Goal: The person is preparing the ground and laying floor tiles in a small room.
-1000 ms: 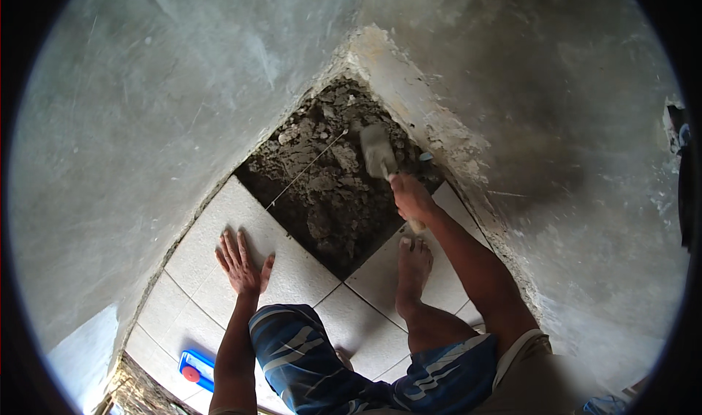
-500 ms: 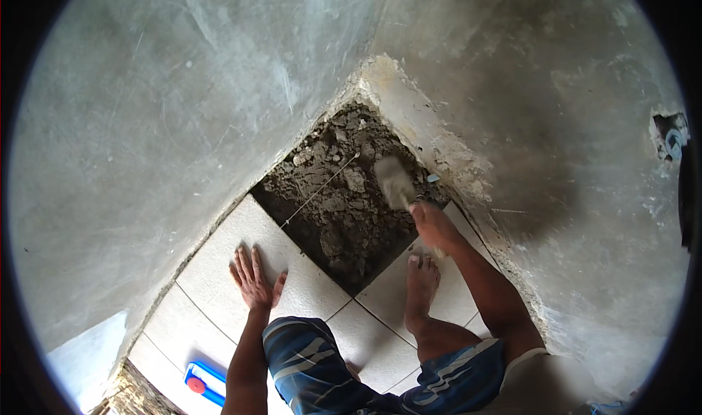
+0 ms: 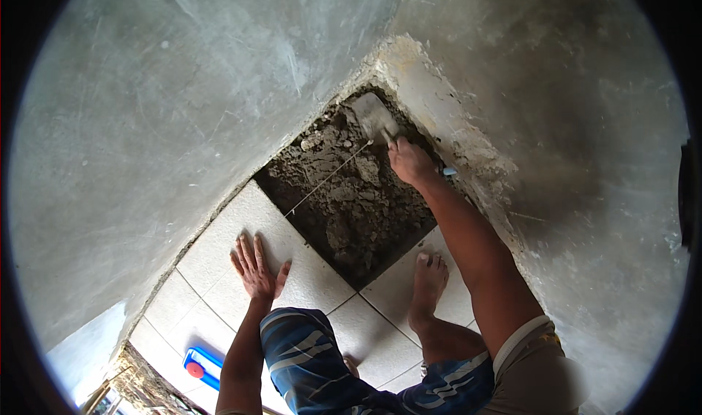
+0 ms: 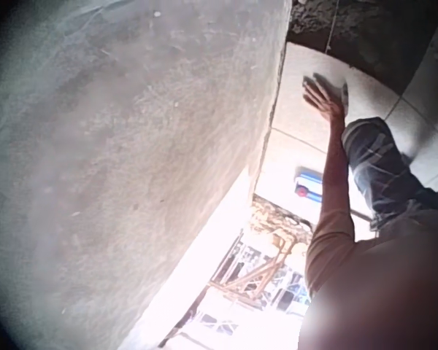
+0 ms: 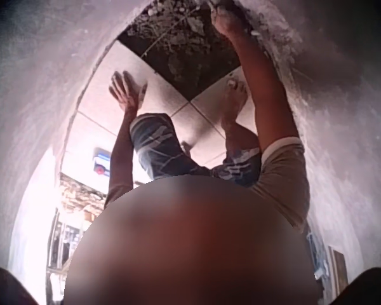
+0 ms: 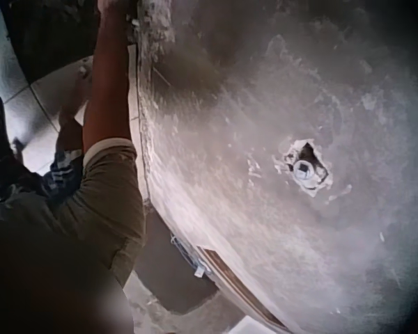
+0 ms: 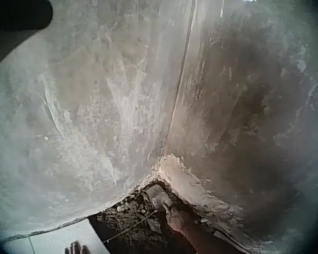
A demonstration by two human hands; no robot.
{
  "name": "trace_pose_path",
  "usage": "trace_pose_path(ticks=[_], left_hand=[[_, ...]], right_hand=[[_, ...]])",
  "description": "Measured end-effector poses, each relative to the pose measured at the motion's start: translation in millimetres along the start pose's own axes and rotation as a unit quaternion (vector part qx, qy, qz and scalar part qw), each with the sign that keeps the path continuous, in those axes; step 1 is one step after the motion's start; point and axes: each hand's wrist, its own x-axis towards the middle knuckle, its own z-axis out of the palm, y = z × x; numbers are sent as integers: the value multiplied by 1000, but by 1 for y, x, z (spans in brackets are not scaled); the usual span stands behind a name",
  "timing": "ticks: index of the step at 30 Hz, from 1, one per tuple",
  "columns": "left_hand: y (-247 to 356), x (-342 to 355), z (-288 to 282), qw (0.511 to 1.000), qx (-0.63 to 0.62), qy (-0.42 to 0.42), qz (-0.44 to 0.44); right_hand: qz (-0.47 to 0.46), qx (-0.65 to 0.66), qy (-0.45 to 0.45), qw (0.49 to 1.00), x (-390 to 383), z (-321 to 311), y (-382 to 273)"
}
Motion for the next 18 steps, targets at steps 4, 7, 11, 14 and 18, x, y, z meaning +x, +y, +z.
trace_pose_path(ticks=[4,7,11,14,18], left_hand=[[43,19,21,999,-32,33,29],[52,24,25,997,-52,32,42],[40,18,34,995,-60,59,46],[31,16,17,997,-52,46,30],[53,24,26,994,-77,60,44]], right_hand=[[35,-64,61,995,-8,-69,18],[180,9,-137,974,0,-124,-5],[137,-40,-182,973,-42,-130,47],[153,6,-183,971,-135,-151,29],[183,30,-169,968,-201,-89,127]])
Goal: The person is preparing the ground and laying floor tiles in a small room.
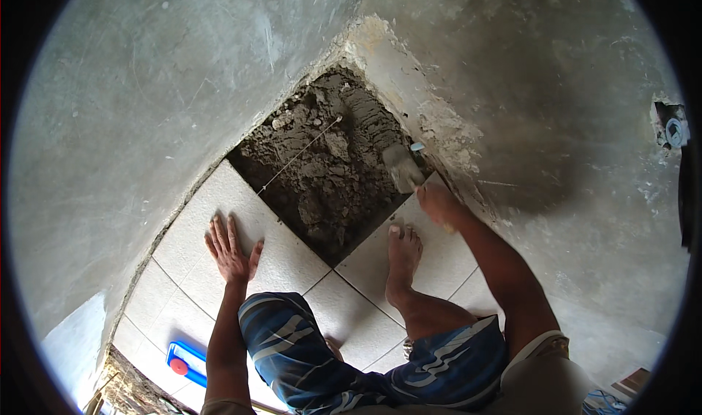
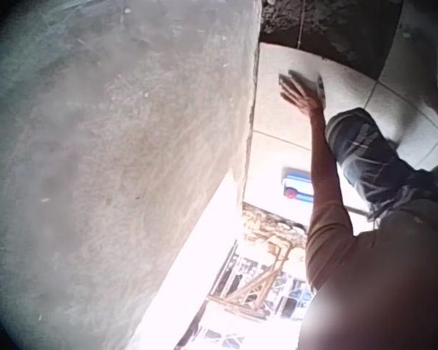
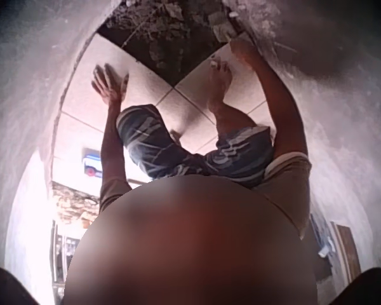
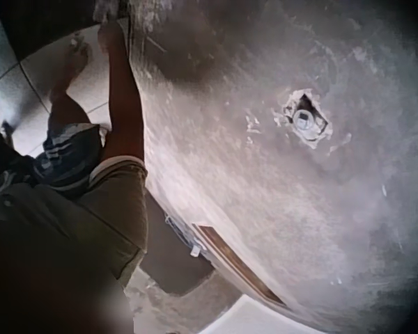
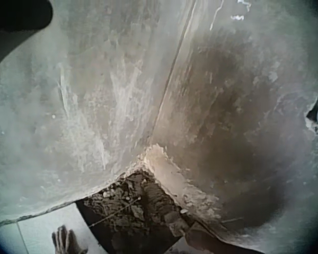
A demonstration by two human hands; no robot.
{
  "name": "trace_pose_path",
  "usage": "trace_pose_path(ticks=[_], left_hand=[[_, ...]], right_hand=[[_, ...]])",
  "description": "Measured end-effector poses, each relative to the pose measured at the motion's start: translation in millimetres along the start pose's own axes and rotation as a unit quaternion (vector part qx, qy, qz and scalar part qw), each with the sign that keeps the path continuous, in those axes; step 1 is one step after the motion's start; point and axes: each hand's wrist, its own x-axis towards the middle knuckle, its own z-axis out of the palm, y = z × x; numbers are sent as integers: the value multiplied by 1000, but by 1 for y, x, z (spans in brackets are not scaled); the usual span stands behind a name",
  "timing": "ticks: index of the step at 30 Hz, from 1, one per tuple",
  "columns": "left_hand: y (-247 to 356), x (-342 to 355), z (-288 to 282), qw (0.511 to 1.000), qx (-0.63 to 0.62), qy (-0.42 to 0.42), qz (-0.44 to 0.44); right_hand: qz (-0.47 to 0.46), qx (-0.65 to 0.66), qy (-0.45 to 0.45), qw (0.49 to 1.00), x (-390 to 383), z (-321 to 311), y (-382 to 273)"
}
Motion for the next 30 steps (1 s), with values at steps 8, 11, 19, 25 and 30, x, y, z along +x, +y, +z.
trace_pose_path(ticks=[8,11,19,25,30], left_hand=[[-10,-6,-5,1000,1,-5,-12],[-11,-8,-5,1000,-15,-9,-7],[-3,-2,-6,999,-22,-19,-17],[-6,-3,-9,999,-16,-27,-21],[-9,-4,-9,999,-23,-41,-19]], right_hand=[[53,382,0,922,-21,54,-65],[42,393,-61,917,-51,39,-63],[-62,182,-5,981,31,50,-121],[-112,-120,125,978,51,31,-156],[-110,-9,61,992,34,53,-156]])
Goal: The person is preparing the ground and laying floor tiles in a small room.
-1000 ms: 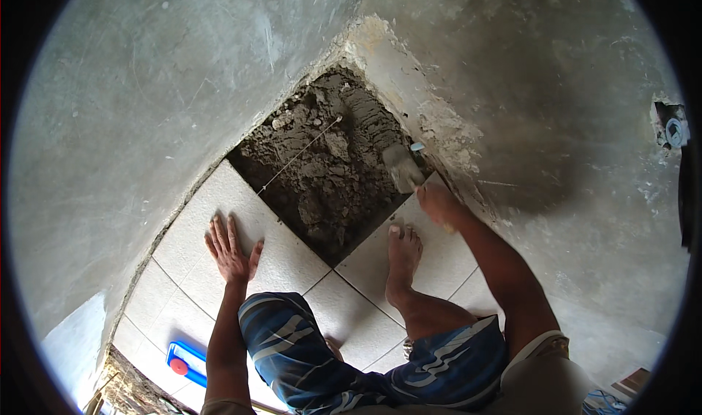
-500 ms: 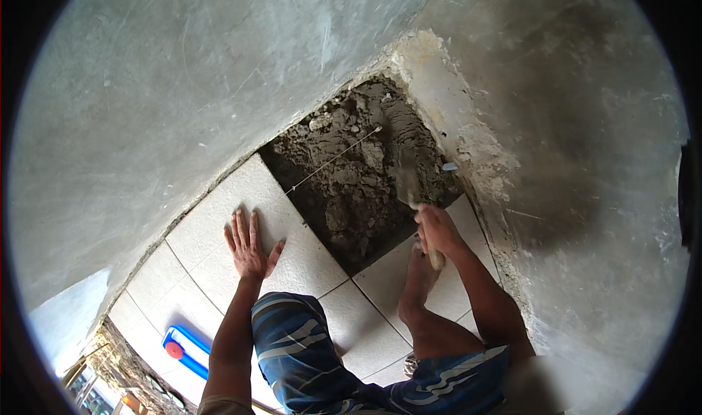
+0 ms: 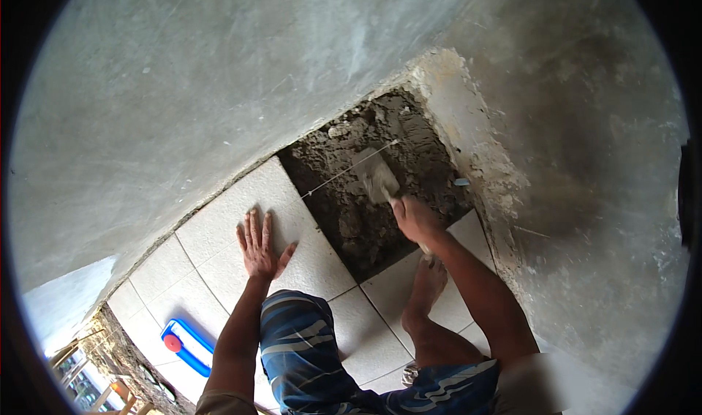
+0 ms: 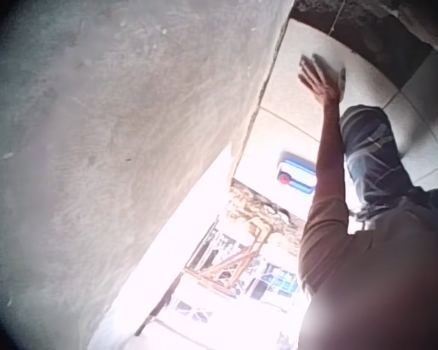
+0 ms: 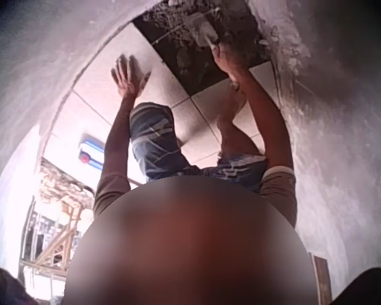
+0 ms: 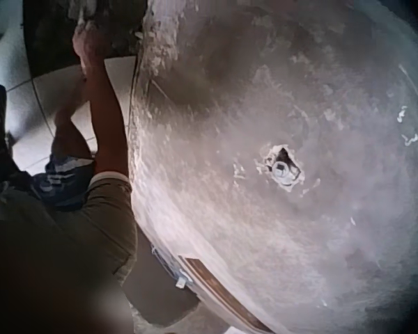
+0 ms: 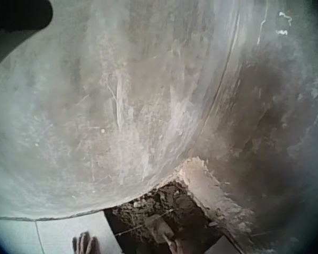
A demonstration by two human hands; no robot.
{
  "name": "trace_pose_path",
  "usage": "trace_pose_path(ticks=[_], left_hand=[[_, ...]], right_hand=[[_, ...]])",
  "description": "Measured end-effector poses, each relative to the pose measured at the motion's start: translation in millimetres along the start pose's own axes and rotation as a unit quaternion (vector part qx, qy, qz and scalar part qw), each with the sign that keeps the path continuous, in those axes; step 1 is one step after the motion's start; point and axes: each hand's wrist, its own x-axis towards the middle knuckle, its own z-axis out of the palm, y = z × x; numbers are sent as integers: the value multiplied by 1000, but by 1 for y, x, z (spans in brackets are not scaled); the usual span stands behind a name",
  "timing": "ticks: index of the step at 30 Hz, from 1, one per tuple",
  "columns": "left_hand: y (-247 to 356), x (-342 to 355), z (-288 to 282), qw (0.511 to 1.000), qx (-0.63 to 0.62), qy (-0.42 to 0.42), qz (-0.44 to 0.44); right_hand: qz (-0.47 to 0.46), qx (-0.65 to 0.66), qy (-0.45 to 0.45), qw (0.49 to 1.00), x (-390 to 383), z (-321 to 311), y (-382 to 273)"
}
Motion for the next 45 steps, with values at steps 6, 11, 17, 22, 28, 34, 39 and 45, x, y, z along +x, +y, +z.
trace_pose_path(ticks=[6,11,17,22,28,34,39,45], left_hand=[[3,6,-2,1000,-17,-2,-6],[4,2,-2,999,-28,23,-7],[11,9,3,999,-45,22,19],[-5,-3,-7,999,-40,-10,-18],[-1,3,-2,999,-38,8,-13],[-2,1,-3,999,-22,-17,-21],[0,1,-1,1000,-17,-9,-16],[4,2,-3,999,-32,13,-10]], right_hand=[[-101,-185,140,967,13,14,-12],[-15,-181,106,978,57,12,-46],[106,81,179,975,97,15,-65],[155,265,19,951,92,-21,-101],[202,223,-50,952,56,-46,-110],[63,37,-150,986,17,-9,-94],[-43,-108,21,993,-5,55,-44],[-31,-228,41,972,16,31,-57]])
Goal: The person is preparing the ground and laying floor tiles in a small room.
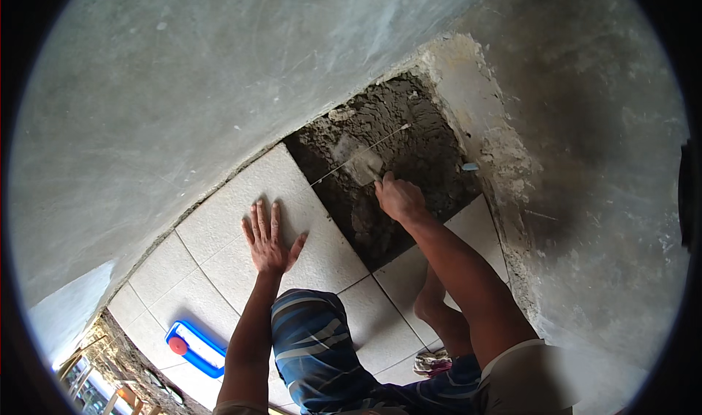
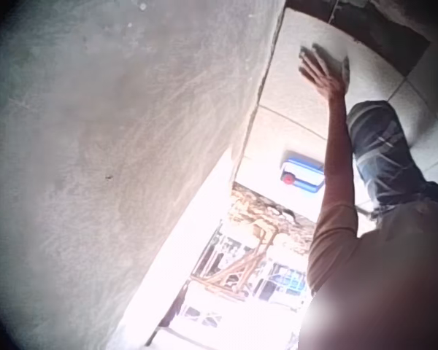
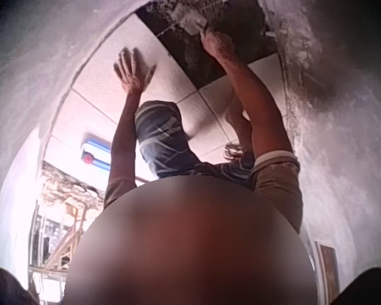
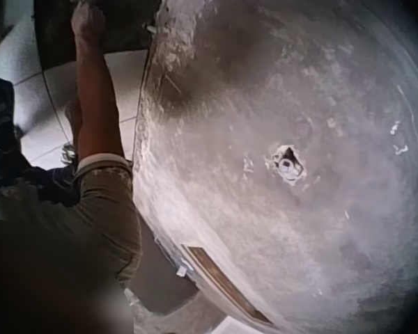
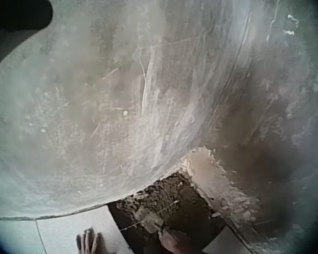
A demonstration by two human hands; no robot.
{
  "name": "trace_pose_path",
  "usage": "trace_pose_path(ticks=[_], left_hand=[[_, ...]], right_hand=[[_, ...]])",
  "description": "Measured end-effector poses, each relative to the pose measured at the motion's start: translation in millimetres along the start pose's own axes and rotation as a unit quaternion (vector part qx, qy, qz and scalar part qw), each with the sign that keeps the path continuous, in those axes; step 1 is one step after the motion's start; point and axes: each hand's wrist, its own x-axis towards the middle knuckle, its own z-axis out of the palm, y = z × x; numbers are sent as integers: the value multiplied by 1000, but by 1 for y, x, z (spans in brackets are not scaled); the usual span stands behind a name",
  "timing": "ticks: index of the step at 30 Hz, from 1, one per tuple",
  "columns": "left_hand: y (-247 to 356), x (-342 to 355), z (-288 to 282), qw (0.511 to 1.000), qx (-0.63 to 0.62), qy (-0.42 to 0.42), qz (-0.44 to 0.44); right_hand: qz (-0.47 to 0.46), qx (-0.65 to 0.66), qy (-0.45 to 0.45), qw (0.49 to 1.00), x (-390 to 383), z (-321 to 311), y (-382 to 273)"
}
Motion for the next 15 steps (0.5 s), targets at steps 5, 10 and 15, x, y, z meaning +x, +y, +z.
trace_pose_path(ticks=[5,10,15], left_hand=[[5,1,4,1000,0,29,8],[-9,-5,3,1000,13,-14,-10],[-1,-1,1,1000,5,-23,-21]], right_hand=[[54,130,-96,985,11,-25,-25],[28,140,-256,956,-19,-65,-23],[-22,229,13,973,-35,1,62]])
